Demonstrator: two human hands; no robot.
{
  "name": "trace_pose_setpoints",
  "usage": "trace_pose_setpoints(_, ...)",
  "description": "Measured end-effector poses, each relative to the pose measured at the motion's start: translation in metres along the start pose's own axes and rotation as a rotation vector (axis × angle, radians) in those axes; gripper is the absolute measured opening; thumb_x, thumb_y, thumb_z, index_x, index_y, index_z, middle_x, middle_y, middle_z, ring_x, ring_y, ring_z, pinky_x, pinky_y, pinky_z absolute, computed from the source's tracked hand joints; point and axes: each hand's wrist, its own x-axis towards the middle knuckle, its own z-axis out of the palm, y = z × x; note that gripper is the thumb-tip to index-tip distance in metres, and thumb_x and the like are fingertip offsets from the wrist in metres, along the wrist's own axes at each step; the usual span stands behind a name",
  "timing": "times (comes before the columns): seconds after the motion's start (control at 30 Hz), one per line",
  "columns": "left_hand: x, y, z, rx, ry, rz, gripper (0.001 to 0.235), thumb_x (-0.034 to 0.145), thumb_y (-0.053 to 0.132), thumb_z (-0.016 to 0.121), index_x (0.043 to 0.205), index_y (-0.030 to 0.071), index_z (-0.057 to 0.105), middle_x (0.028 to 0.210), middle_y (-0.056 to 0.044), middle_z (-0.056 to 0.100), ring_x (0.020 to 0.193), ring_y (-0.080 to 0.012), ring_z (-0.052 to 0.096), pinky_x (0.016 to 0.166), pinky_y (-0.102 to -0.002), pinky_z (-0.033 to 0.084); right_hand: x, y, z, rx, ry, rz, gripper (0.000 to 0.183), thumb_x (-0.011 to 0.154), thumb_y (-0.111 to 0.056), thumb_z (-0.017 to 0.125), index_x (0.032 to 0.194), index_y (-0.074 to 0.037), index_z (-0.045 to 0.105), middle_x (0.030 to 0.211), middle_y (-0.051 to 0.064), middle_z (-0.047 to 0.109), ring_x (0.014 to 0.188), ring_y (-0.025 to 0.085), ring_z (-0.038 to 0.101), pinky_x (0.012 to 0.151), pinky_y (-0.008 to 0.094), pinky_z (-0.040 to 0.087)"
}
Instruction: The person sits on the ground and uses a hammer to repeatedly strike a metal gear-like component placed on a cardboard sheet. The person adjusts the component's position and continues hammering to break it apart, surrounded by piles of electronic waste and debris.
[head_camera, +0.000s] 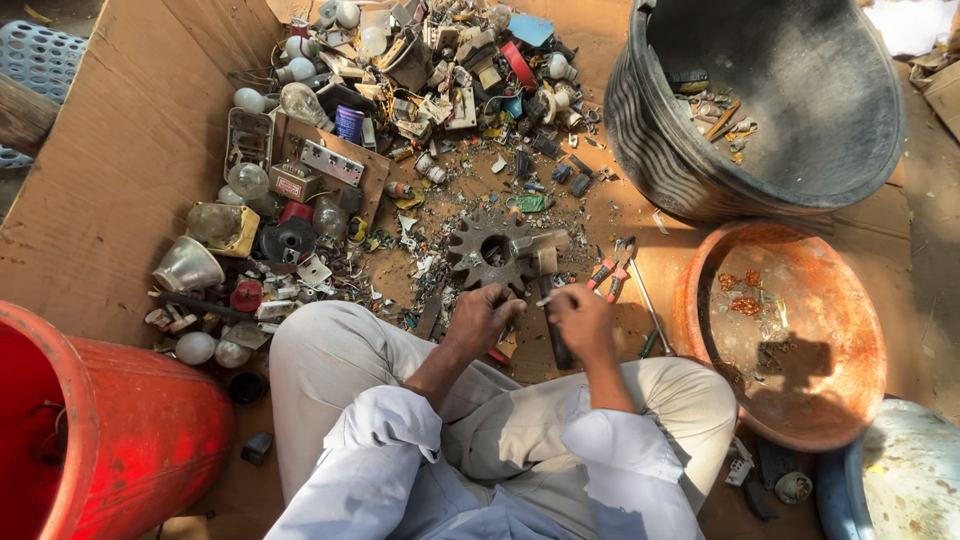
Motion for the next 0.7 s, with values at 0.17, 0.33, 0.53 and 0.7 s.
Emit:
trace_pose_setpoints(0.17, 0.019, -0.002, -0.04, 0.051, 0.23, -0.272, 0.024, 0.095, 0.019, 0.065, 0.113, 0.005, 0.071, 0.105, -0.013, 0.076, 0.09, -0.0225, 0.075, 0.084, -0.036, 0.058, 0.001, 0.018, -0.103, -0.306, 0.477, 0.073, 0.022, 0.097, -0.025, 0.068, 0.104, -0.007, 0.08, 0.073, 0.012, 0.069, 0.059, 0.015, 0.056, 0.055, 0.035, 0.047)
trace_pose_setpoints(0.33, 0.03, -0.005, -0.057, 0.009, 0.383, -0.259, 0.036, 0.093, 0.022, 0.068, 0.123, 0.002, 0.07, 0.12, -0.015, 0.074, 0.107, -0.0265, 0.072, 0.1, -0.038, 0.053, 0.004, 0.039, -0.12, -0.66, 0.601, -0.168, 0.022, 0.092, -0.023, 0.066, 0.102, -0.009, 0.079, 0.086, 0.013, 0.075, 0.073, 0.025, 0.07, 0.068, 0.039, 0.056)
trace_pose_setpoints(0.53, 0.037, -0.006, -0.041, 0.023, 0.317, -0.253, 0.039, 0.092, 0.025, 0.069, 0.126, 0.006, 0.068, 0.123, -0.014, 0.072, 0.109, -0.0274, 0.071, 0.1, -0.038, 0.052, 0.006, 0.064, 0.029, -0.864, -0.338, 0.099, 0.023, 0.086, -0.024, 0.066, 0.099, -0.01, 0.079, 0.103, 0.021, 0.073, 0.095, 0.042, 0.07, 0.083, 0.052, 0.054)
trace_pose_setpoints(0.7, 0.037, -0.01, -0.044, -0.035, 0.321, -0.236, 0.04, 0.091, 0.026, 0.069, 0.125, 0.005, 0.069, 0.122, -0.014, 0.074, 0.11, -0.0269, 0.072, 0.1, -0.037, 0.053, 0.016, 0.092, 0.08, -1.092, -0.332, 0.039, 0.024, 0.09, -0.012, 0.054, 0.087, -0.003, 0.076, 0.091, 0.026, 0.073, 0.088, 0.043, 0.073, 0.078, 0.053, 0.059)
